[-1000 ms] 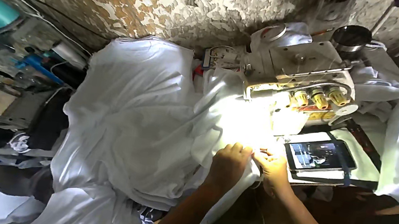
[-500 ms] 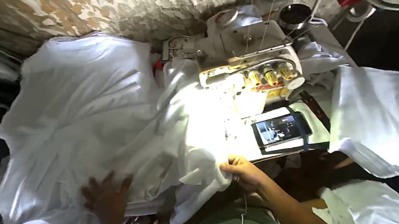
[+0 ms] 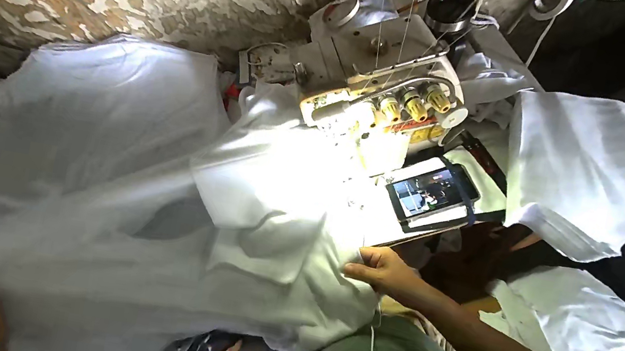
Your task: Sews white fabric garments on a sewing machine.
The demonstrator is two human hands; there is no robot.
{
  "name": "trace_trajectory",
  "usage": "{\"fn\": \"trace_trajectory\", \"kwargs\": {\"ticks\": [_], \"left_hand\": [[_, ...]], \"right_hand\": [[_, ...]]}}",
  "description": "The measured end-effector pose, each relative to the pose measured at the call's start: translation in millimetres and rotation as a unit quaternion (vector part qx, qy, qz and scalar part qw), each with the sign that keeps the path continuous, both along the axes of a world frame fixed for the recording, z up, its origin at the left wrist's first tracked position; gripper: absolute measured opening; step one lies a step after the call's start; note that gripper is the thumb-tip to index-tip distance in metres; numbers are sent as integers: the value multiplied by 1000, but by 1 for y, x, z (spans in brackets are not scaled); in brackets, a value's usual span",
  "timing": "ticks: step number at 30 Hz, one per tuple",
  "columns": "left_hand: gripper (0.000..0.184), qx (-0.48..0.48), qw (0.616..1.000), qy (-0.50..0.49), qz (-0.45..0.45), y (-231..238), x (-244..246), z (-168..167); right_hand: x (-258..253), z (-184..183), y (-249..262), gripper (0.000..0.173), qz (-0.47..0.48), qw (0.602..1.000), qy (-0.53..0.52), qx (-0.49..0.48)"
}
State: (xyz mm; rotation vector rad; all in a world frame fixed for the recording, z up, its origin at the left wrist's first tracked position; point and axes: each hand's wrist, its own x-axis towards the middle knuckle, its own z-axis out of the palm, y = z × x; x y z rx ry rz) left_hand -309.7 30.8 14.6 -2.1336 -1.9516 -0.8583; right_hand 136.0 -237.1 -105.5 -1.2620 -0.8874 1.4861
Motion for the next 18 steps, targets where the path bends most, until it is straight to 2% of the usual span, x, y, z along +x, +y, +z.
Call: {"fn": "trace_trajectory", "kwargs": {"ticks": [1, 2, 3, 5, 7, 11, 13, 15, 18], "left_hand": [[53, 24, 998, 42, -43, 36, -22, -7], [57, 34, 995, 69, -63, 61, -24, -9], [58, 19, 994, 84, -63, 71, -5, -3], [55, -25, 993, 71, -92, 57, 61, 14], [47, -32, 978, 28, -205, 19, 124, 8], [35, -127, 904, -4, -408, -92, 210, -67], [45, -167, 884, 14, -436, -135, 228, -110], [54, -176, 894, 15, -411, -153, 228, -145], [37, -91, 925, 23, -368, -152, 215, -168]], "right_hand": [[-4, -9, -2, 19, -15, 998, -60, -4], [-6, -16, -3, 24, -28, 994, -104, -4], [-9, -21, -3, 26, -40, 990, -133, -3], [-13, -25, -3, 31, -40, 983, -178, -2], [-14, -25, -5, 35, -20, 979, -203, 3], [-6, -19, -8, 32, 8, 986, -164, 9], [-4, -18, -11, 26, 3, 995, -95, 9], [-7, -19, -12, 21, -14, 999, -35, 8], [-10, -22, -16, 22, -36, 999, -35, 5]]}}
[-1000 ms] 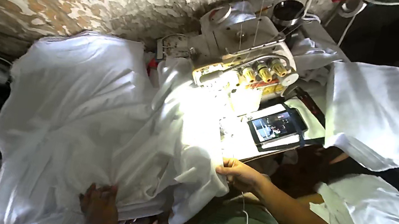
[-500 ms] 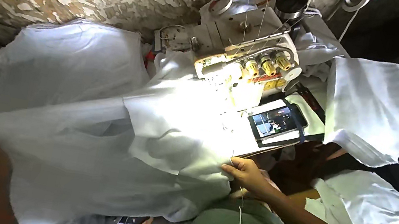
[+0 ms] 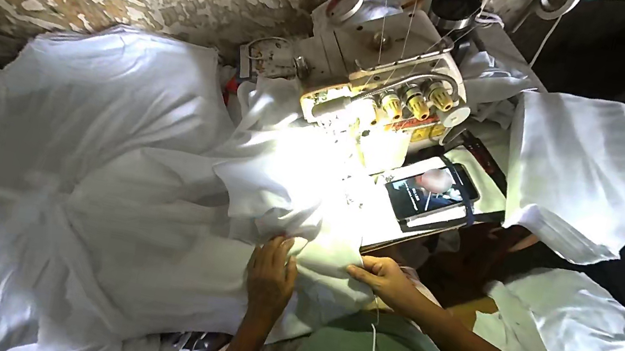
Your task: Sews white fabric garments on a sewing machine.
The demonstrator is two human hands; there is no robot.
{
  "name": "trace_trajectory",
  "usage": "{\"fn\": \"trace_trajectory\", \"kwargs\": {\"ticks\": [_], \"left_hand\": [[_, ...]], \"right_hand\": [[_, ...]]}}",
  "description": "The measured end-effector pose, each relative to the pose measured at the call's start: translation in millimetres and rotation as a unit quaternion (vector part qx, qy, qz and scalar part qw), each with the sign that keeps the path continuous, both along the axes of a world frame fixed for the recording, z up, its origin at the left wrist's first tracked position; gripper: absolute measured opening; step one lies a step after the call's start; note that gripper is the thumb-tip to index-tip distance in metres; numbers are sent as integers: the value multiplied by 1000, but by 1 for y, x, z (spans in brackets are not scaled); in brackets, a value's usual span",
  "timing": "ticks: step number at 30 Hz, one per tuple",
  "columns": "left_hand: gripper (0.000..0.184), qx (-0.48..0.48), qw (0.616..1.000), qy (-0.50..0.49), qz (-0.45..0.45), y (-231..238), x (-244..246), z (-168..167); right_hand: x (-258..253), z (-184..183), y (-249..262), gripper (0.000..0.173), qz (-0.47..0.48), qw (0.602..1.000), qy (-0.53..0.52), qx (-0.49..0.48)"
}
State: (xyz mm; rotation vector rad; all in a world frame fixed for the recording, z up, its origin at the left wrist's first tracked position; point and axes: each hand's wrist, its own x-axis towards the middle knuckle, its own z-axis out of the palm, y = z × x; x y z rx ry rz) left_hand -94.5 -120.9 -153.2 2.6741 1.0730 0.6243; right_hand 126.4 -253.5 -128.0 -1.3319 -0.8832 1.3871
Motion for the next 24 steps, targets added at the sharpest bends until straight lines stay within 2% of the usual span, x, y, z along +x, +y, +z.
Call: {"fn": "trace_trajectory", "kwargs": {"ticks": [4, 7, 10, 15, 16, 18, 20, 22, 24], "left_hand": [[27, 7, 1000, -24, 18, 13, -12, 2], [23, -67, 994, -70, 41, 23, -14, 6], [24, -132, 986, -97, 26, 31, -20, 8], [24, -148, 982, -118, 24, 33, -26, 18], [24, -132, 984, -115, 12, 29, -27, 23], [26, -79, 990, -98, -67, 17, -29, 36], [36, -56, 985, -69, -146, 5, -30, 42], [50, -64, 979, -20, -190, 3, -34, 32], [50, -66, 976, 24, -206, 9, -39, 9]], "right_hand": [[-2, -6, -7, 26, -8, 999, -45, 4], [-3, -7, -10, 25, -10, 998, -53, 9], [-2, -7, -12, 24, -14, 998, -54, 6], [-2, -10, -17, 23, -8, 998, -60, -10], [-3, -11, -18, 23, -5, 998, -60, -13], [-4, -10, -19, 23, 2, 998, -64, -19], [-4, -11, -21, 24, 2, 997, -68, -26], [-4, -12, -21, 24, -1, 997, -72, -31], [-5, -11, -21, 24, 0, 996, -79, -32]]}}
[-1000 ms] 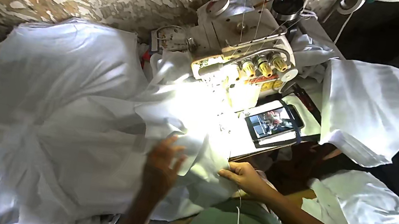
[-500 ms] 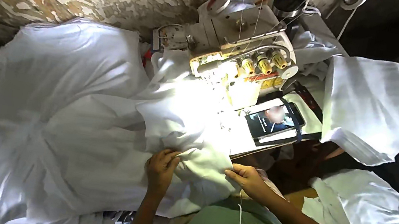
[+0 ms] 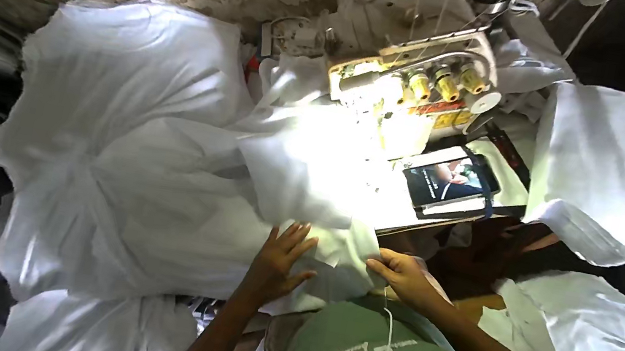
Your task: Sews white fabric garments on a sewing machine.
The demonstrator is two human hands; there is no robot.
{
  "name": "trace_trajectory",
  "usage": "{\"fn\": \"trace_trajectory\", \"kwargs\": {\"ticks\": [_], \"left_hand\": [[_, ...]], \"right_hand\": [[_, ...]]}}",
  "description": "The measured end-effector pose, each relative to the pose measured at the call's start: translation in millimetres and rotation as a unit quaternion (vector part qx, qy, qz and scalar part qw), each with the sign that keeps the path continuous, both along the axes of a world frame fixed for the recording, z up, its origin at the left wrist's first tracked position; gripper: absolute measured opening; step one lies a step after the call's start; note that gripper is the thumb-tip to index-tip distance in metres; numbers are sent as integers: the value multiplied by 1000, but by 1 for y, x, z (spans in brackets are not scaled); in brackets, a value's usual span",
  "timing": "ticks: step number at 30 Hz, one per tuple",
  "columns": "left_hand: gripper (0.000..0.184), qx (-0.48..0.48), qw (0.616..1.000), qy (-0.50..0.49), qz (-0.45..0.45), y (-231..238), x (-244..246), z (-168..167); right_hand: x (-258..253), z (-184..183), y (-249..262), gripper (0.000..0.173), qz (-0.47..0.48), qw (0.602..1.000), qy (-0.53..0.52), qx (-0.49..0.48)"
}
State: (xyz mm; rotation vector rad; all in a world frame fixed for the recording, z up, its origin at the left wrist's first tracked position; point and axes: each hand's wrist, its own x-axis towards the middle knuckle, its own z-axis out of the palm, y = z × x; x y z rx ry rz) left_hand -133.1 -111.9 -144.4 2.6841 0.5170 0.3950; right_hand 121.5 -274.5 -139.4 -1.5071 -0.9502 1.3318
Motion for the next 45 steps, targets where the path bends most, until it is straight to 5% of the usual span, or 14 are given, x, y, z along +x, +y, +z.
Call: {"fn": "trace_trajectory", "kwargs": {"ticks": [10, 14, 19, 26, 45], "left_hand": [[29, 63, 989, -92, 92, -14, 18, -24], [16, -2, 980, -185, 74, -34, 26, 12], [20, 22, 975, -217, 33, -61, 28, 64], [19, 112, 974, -193, 32, -86, 44, 14], [19, 122, 966, -227, 1, -106, 49, 19]], "right_hand": [[-3, 9, -14, 20, -4, 1000, 5, -3], [-9, 26, -22, 20, 14, 1000, 28, -6], [-19, 32, -27, 23, 42, 993, 8, 113], [-32, 39, -30, 14, 13, 996, 46, 82], [-39, 44, -51, 12, -78, 990, 108, 43]]}}
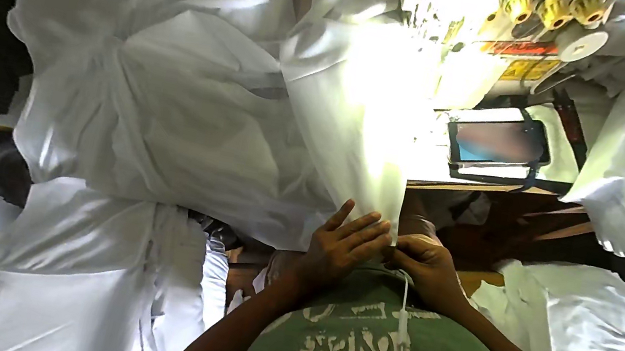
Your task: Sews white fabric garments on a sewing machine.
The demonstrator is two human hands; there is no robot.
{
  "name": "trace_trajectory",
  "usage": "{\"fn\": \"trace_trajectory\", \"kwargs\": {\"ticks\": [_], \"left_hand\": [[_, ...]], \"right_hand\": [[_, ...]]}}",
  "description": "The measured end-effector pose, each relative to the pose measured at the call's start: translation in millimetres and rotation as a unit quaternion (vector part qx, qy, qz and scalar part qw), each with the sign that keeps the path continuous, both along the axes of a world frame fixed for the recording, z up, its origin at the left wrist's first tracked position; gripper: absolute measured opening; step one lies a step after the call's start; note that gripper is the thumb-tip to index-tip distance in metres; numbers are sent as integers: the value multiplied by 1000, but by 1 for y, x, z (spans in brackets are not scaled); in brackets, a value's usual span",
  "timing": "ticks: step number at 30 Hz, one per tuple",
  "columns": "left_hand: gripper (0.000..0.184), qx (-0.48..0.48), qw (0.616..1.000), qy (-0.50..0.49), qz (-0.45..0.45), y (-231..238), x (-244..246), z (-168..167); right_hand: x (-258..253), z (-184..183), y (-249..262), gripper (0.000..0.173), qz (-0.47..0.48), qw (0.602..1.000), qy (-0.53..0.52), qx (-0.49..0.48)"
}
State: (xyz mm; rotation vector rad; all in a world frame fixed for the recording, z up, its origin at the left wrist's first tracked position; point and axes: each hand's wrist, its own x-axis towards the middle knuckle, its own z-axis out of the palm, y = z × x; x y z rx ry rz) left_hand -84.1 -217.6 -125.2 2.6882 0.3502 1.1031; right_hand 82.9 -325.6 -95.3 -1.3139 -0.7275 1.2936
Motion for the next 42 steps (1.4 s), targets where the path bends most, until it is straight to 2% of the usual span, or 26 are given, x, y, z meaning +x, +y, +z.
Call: {"fn": "trace_trajectory", "kwargs": {"ticks": [11, 15, 18, 21, 26, 30, 31, 34, 36, 39, 42], "left_hand": [[17, 10, 1000, 15, 16, -5, 3, 3], [18, 35, 999, 37, 10, -5, 0, 3], [19, 31, 999, 36, 12, -3, -3, -1], [18, 14, 1000, 20, 14, -2, -3, -3], [18, 14, 999, 22, 29, -3, 0, 0], [36, 10, 999, 34, 28, -2, -1, 0], [36, 14, 999, 34, 33, -1, -1, -1], [17, 30, 998, 21, 53, 3, 2, -8], [14, 20, 998, 13, 50, 5, 3, -10], [15, -15, 999, -6, 33, 9, 1, -9], [17, -129, 989, -63, 31, 10, 1, 4]], "right_hand": [[4, -5, -4, 15, 37, 999, -19, 33], [10, -2, -5, 26, 91, 993, 72, 5], [14, 1, -5, 32, 121, 977, 173, -22], [18, -7, -5, 34, 144, 959, 243, -9], [20, -18, -6, 38, 152, 949, 277, 10], [18, -22, -2, 54, 165, 932, 321, 40], [18, -22, -1, 56, 166, 925, 339, 43], [16, -21, 2, 54, 151, 919, 363, 21], [15, -19, 5, 50, 144, 918, 368, 10], [15, -15, 9, 39, 139, 943, 302, 6], [22, -1, 24, 28, 162, 981, 63, 90]]}}
